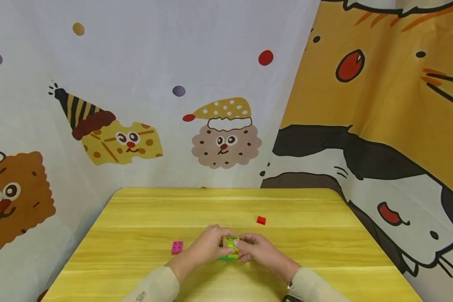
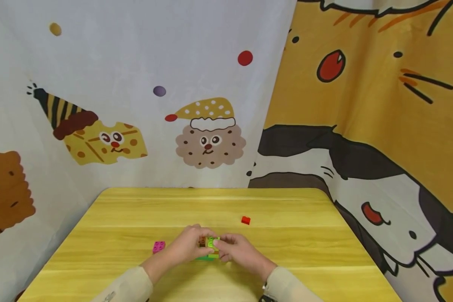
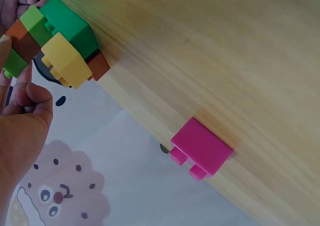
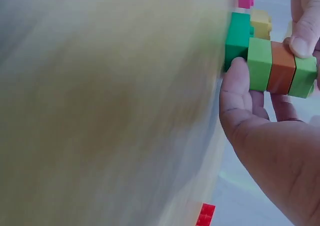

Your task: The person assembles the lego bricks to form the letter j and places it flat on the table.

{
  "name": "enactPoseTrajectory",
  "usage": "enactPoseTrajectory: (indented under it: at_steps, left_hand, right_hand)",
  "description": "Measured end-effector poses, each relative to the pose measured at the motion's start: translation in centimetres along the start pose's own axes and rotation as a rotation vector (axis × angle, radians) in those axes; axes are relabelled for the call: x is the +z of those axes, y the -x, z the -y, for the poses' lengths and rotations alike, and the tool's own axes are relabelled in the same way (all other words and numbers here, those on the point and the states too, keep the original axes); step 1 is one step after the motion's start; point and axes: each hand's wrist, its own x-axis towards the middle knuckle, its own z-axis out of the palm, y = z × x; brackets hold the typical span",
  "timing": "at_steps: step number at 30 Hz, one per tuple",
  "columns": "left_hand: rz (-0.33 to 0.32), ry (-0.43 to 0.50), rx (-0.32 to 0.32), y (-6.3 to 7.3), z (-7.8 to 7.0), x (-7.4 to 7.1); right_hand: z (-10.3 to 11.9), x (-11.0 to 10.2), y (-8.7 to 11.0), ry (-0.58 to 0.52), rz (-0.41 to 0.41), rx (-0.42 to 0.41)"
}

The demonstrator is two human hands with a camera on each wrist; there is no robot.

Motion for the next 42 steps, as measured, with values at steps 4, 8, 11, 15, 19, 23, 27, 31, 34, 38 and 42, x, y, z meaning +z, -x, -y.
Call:
enactPoseTrajectory:
  at_steps: [4,8,11,15,19,23,27,31,34,38,42]
  left_hand:
    - [-0.001,0.013,-0.019,0.0,0.0,0.0]
    - [0.004,0.029,-0.039,0.0,0.0,-0.1]
    - [0.008,0.036,-0.054,0.0,0.1,-0.1]
    - [0.002,0.031,-0.061,0.1,0.2,-0.1]
    - [-0.009,0.011,-0.068,0.3,0.0,-0.1]
    - [-0.020,-0.012,-0.102,0.8,-0.1,-0.8]
    - [-0.042,-0.048,-0.161,1.8,0.2,-2.4]
    - [-0.087,-0.091,-0.231,3.4,1.5,-4.4]
    - [-0.126,-0.120,-0.272,5.0,2.8,-5.7]
    - [-0.135,-0.136,-0.319,6.9,4.8,-6.6]
    - [-0.129,-0.205,-0.338,8.6,6.5,-6.5]
  right_hand:
    - [0.2,0.1,-0.1,-0.026,-0.021,0.027]
    - [0.6,0.2,-0.2,-0.057,-0.020,0.034]
    - [0.8,0.3,-0.3,-0.071,-0.021,0.041]
    - [0.7,0.4,-0.3,-0.081,-0.029,0.047]
    - [0.6,0.5,-0.5,-0.107,-0.015,0.028]
    - [0.7,0.7,-0.6,-0.126,-0.002,-0.001]
    - [0.8,0.9,-0.7,-0.124,-0.026,-0.011]
    - [0.9,1.0,-0.7,-0.117,-0.047,-0.004]
    - [1.0,1.1,-0.6,-0.107,-0.056,0.003]
    - [1.1,1.0,-0.3,-0.083,-0.060,-0.002]
    - [1.1,0.9,-0.1,-0.054,-0.067,-0.012]
